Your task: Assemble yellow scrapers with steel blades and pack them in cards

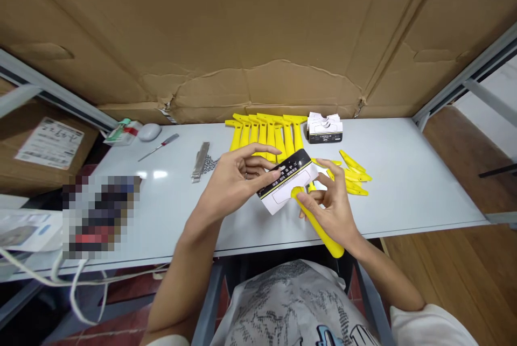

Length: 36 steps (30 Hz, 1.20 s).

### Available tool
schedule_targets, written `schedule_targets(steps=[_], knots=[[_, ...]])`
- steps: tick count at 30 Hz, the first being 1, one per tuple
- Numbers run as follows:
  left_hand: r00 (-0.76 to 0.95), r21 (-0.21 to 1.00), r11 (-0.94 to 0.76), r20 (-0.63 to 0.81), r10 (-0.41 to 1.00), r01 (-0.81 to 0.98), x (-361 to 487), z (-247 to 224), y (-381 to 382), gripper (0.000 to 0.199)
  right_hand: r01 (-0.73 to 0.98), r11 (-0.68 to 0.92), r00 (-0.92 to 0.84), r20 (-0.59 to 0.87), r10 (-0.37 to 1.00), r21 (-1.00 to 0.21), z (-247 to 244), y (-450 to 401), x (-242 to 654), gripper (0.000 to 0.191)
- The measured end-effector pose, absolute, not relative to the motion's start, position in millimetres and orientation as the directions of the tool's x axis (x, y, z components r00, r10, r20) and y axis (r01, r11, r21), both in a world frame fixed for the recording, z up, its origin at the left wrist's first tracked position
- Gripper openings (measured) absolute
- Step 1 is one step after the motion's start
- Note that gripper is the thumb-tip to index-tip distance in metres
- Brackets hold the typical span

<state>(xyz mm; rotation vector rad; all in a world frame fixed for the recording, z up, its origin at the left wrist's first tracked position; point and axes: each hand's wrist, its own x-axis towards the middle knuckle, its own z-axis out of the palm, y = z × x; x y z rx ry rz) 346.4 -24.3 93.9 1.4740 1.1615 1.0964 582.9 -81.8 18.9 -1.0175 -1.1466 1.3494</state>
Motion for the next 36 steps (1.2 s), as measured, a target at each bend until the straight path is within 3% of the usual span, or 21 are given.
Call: schedule_targets(steps=[3,5,8,10,12,14,16,18,22,27,33,36], knots=[[0.135,0.986,-0.111,0.095,0.986,0.121,352.7,87.5,-19.2,0.040,0.051,0.261,-0.088,0.256,0.963,-0.964,16.6,-84.6,587.1,0.069],[0.122,0.987,-0.118,0.104,0.987,0.112,358.8,83.8,-15.5,0.035,0.241,0.424,-0.101,0.412,0.906,-0.873,20.7,-85.1,588.6,0.057],[0.148,0.991,-0.112,0.100,0.984,0.078,365.9,77.4,-9.3,0.037,0.411,0.525,-0.128,0.523,0.843,-0.745,31.7,-76.3,604.4,0.044],[0.173,0.993,-0.096,0.084,0.981,0.064,366.4,71.4,-5.4,0.048,0.487,0.484,-0.076,0.517,0.853,-0.727,38.4,-56.6,632.3,0.039],[0.160,0.992,-0.090,0.074,0.984,0.090,363.4,64.1,-2.8,0.057,0.605,0.298,0.131,0.462,0.877,-0.738,41.8,-23.0,672.4,0.035],[0.122,0.987,-0.091,0.074,0.990,0.136,358.9,56.2,-1.8,0.058,0.687,0.033,0.308,0.333,0.891,-0.725,40.6,19.4,715.0,0.056],[0.104,0.985,-0.077,0.061,0.993,0.157,355.1,48.6,-2.4,0.055,0.729,-0.092,0.348,0.251,0.903,-0.679,35.0,60.9,749.1,0.064],[0.113,0.986,-0.064,0.047,0.992,0.152,352.7,42.4,-3.9,0.051,0.782,-0.166,0.338,0.185,0.923,-0.601,26.5,93.4,768.1,0.061],[0.143,0.985,-0.078,0.055,0.988,0.156,348.4,35.9,-7.8,0.042,0.897,-0.202,0.279,0.148,0.949,-0.394,10.5,125.5,769.0,0.057],[0.173,0.961,-0.107,0.063,0.983,0.257,343.2,32.1,-8.8,0.027,0.974,-0.130,0.153,0.114,0.982,-0.187,4.2,135.5,754.4,0.053],[0.233,0.941,-0.158,0.089,0.968,0.298,347.3,28.2,-7.3,0.023,0.991,-0.110,0.116,0.088,0.989,-0.073,7.5,134.2,739.5,0.057],[0.255,0.906,-0.229,0.142,0.956,0.355,348.2,34.6,-7.2,0.021,0.994,-0.087,0.095,0.144,0.985,-0.061,19.6,112.8,741.6,0.065]])
